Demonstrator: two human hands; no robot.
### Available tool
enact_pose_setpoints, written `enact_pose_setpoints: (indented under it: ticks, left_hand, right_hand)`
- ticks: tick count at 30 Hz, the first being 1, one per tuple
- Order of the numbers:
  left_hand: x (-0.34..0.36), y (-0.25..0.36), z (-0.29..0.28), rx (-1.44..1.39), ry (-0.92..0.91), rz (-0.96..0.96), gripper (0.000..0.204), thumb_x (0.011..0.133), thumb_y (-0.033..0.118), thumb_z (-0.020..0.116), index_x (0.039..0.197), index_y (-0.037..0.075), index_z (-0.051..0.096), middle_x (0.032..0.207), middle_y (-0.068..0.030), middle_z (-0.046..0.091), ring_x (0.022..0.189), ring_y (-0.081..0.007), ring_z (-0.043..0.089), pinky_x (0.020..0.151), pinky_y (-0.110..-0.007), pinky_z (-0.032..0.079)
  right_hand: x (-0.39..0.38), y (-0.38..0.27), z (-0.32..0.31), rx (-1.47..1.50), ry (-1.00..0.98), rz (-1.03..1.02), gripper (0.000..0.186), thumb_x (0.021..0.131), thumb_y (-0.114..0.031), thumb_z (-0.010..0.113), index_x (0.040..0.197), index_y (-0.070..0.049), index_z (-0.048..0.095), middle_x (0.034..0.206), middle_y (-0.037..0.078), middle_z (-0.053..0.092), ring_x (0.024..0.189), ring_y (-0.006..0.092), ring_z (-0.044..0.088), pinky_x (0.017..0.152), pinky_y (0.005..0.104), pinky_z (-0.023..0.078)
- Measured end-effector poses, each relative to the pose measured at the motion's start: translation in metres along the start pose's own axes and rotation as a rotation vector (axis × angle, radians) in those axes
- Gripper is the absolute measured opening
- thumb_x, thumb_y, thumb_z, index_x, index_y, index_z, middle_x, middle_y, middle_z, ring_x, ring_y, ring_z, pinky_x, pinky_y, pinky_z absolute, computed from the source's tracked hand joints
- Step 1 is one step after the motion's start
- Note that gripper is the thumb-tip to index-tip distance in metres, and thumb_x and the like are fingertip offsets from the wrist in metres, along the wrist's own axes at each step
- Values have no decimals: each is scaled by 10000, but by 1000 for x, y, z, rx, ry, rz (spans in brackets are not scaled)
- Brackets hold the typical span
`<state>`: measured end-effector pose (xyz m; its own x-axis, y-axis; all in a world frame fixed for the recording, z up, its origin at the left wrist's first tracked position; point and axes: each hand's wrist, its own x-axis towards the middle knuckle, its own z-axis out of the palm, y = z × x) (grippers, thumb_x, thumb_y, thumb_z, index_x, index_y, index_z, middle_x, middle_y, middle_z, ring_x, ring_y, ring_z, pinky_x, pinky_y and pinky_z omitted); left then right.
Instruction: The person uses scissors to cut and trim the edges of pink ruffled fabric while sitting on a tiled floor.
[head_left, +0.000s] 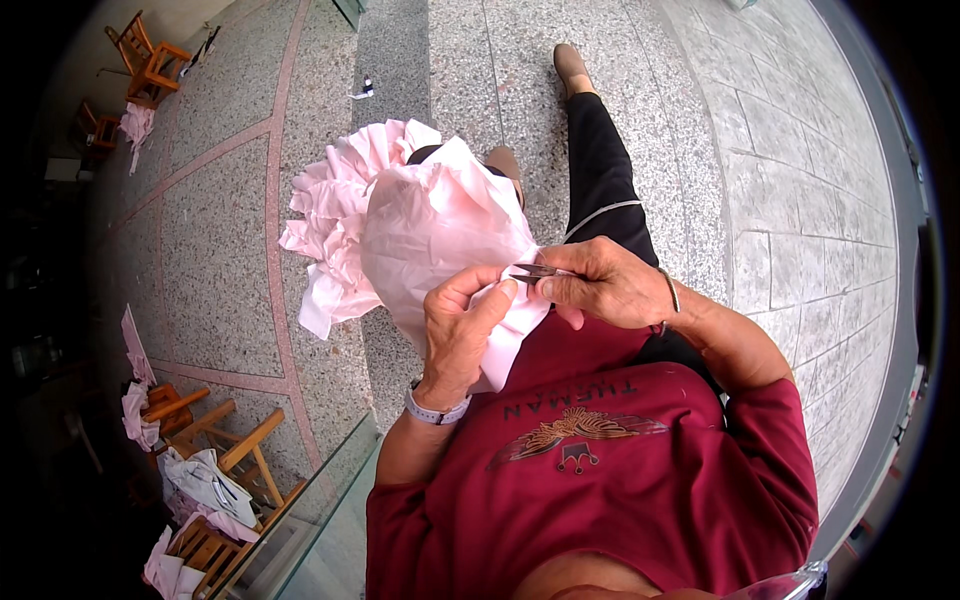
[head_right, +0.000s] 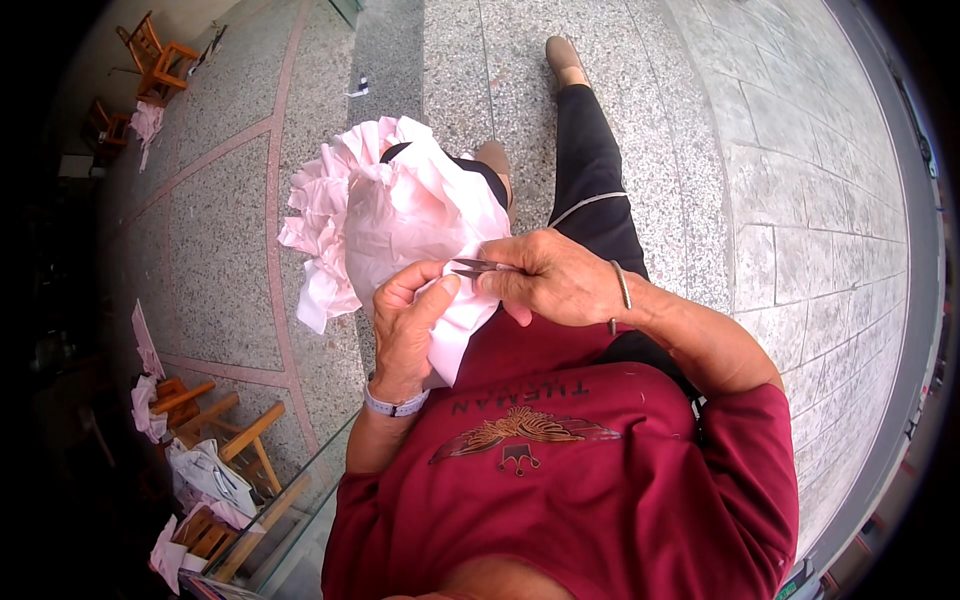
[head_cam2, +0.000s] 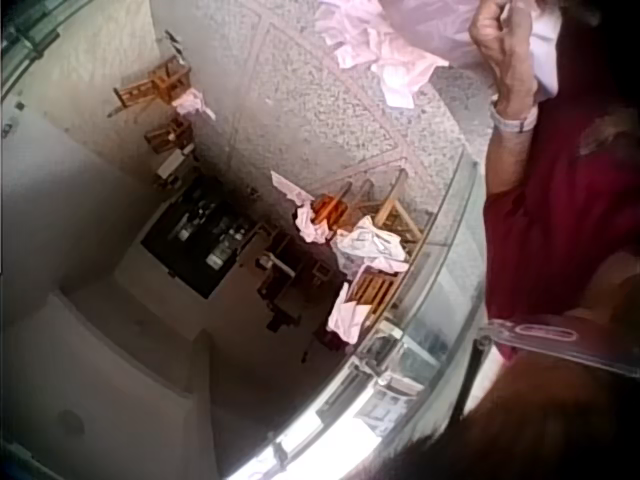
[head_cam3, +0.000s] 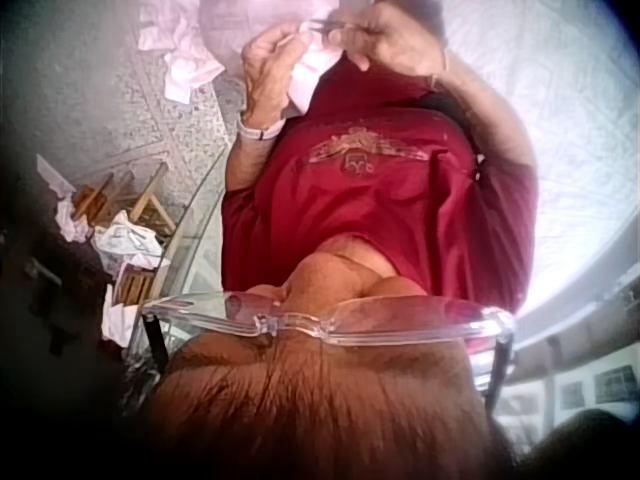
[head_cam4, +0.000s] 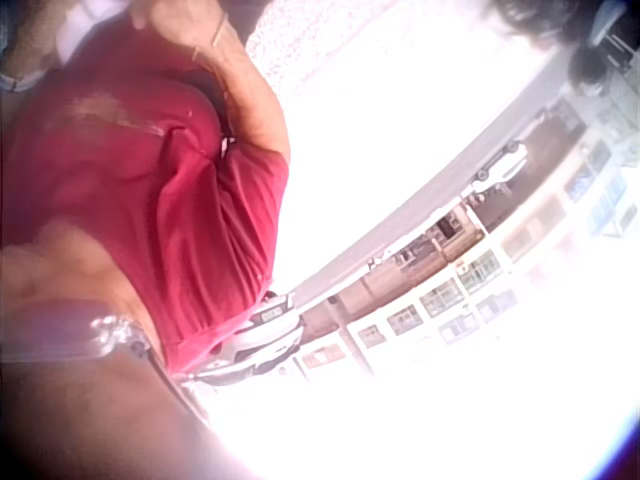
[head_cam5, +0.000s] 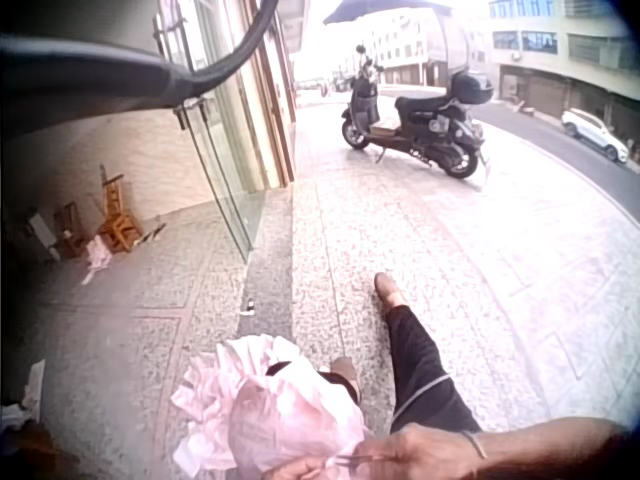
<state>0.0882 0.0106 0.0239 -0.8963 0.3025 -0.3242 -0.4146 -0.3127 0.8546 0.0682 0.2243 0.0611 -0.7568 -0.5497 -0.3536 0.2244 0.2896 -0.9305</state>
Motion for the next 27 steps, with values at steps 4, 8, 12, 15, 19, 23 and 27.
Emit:
enact_pose_setpoints:
  ticks: [4, 8, 12, 15, 19, 23, 27]
  left_hand:
    - [0, 0, 1, 84, -2, 17, 114, 919, 65, 643, 983, -13, 696, 870, -2, 682, 758, -46, 593, 678, -214, 487]
    - [-1, -1, 5, 379, 65, 109, 81, 893, 41, 643, 942, -12, 681, 813, 11, 660, 706, -28, 557, 621, -218, 467]
    - [-2, -2, 13, 519, 96, 225, 59, 886, 15, 636, 928, -4, 673, 787, 52, 621, 688, -2, 491, 572, -201, 398]
    - [-1, -8, 13, 541, 89, 276, 64, 874, 9, 639, 931, -13, 656, 800, 29, 614, 715, -23, 508, 613, -211, 418]
    - [3, -13, 14, 661, 78, 457, 52, 860, -21, 631, 910, -26, 619, 837, -17, 583, 790, -70, 535, 693, -235, 443]
    - [5, -18, 10, 609, 85, 410, 59, 853, -45, 627, 897, -36, 589, 850, -48, 563, 821, -104, 547, 722, -251, 450]
    - [9, -19, 10, 754, 91, 555, 63, 871, -24, 637, 914, -39, 593, 871, -53, 569, 827, -105, 546, 716, -259, 451]
  right_hand:
    - [6, 13, 1, 186, -61, -6, 251, 1027, -224, 541, 943, -19, 657, 589, 13, 569, 547, 82, 494, 514, 270, 379]
    - [10, 16, -6, 405, -179, 149, 268, 1022, -240, 561, 897, -25, 661, 573, 6, 543, 482, 54, 420, 434, 231, 284]
    - [16, 36, -11, 553, -296, 128, 288, 1006, -255, 592, 852, -22, 664, 549, 11, 512, 458, 55, 398, 416, 229, 257]
    - [16, 40, -15, 649, -366, 115, 295, 996, -262, 608, 843, -16, 666, 545, 16, 508, 443, 63, 390, 407, 232, 253]
    - [16, 42, -17, 594, -349, 111, 285, 997, -249, 604, 839, -19, 662, 545, 8, 500, 469, 67, 410, 433, 237, 271]
    - [18, 31, -9, 374, -222, 39, 291, 1001, -242, 596, 817, -25, 654, 548, 1, 498, 504, 70, 434, 469, 252, 303]
    - [11, 27, -13, 356, -425, 1, 291, 995, -236, 609, 819, -13, 672, 567, 5, 530, 529, 78, 477, 494, 257, 347]
